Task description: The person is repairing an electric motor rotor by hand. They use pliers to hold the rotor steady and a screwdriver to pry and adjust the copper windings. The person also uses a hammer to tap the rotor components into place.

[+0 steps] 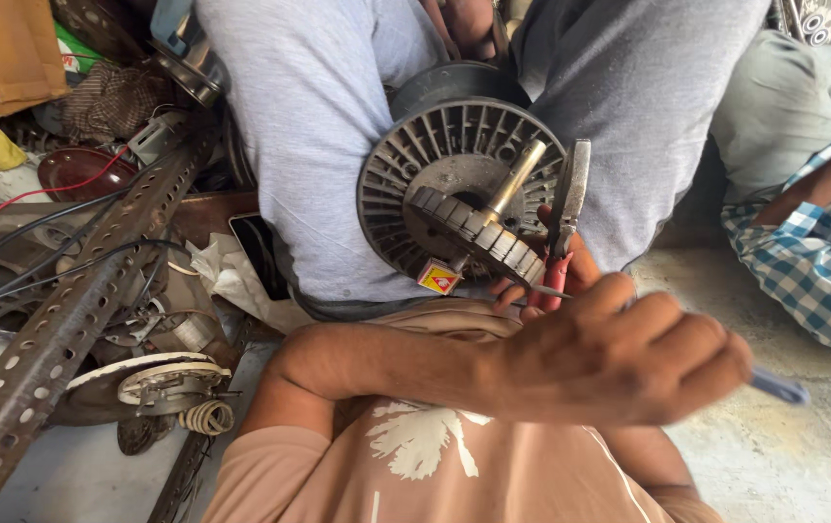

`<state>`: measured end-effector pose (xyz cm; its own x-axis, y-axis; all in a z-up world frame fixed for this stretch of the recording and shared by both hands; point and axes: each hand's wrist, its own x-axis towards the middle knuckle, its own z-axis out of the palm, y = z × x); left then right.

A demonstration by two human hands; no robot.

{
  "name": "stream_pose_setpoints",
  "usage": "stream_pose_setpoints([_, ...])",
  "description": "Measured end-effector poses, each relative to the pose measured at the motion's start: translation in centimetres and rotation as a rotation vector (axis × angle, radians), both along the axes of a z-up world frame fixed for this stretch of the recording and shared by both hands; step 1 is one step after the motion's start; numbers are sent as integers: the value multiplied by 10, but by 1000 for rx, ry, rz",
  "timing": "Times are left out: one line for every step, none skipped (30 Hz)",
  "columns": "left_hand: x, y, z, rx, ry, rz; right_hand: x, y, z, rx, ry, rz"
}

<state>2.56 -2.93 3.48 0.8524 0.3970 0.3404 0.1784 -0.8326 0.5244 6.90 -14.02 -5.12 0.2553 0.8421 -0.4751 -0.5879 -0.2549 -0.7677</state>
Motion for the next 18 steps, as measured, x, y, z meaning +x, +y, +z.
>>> stream_pose_setpoints([0, 0, -3, -28, -7, 4, 0, -1, -1, -9, -17, -18])
stream_pose_setpoints([0, 1, -7, -56, -14, 8, 1, -3, -2, -21, -34, -37])
stream_pose_setpoints([0, 2, -10, -82, -19, 17, 3, -3, -6, -28, -46, -56])
stream_pose_setpoints([-1, 4, -12, -65, -16, 12, 5, -3, -10, -45, -57, -83])
stream_pose_setpoints([-3, 8, -14, -42, -13, 8, 6, -2, -13, -48, -59, -99])
stream_pose_setpoints([-5, 11, -14, -19, -10, 4, 6, 0, -16, -46, -68, -108])
stream_pose_setpoints([-5, 12, -14, -41, -15, -6, 7, 0, -18, -45, -72, -113])
stream_pose_setpoints([-6, 13, -14, -64, -19, -17, 7, 0, -18, -41, -77, -111])
stream_pose_setpoints([-6, 13, -15, -86, -26, -26, 7, 1, -17, -30, -87, -106])
stream_pose_setpoints([-6, 12, -15, -91, -27, -21, 7, 1, -16, -24, -88, -103])
stream_pose_setpoints([-5, 11, -14, -96, -29, -17, 7, 2, -15, -18, -96, -102])
stream_pose_setpoints([-5, 10, -13, -101, -30, -13, 9, 3, -14, -14, -106, -105])
stream_pose_setpoints([-5, 9, -13, -94, -31, -8, 8, 3, -13, -12, -114, -104])
stream_pose_setpoints([-6, 9, -13, -86, -32, -3, 9, 3, -11, -11, -122, -100])
stream_pose_setpoints([-7, 10, -12, -77, -34, 2, 8, 3, -9, -11, -132, -98])
stream_pose_setpoints([-8, 11, -13, -69, -39, -7, 8, 2, -6, -5, -140, -93])
stream_pose_setpoints([-10, 13, -13, -59, -44, -14, 6, 0, -2, -1, -146, -89])
stream_pose_setpoints([-11, 13, -14, -49, -49, -22, 3, -1, 0, 3, -152, -86])
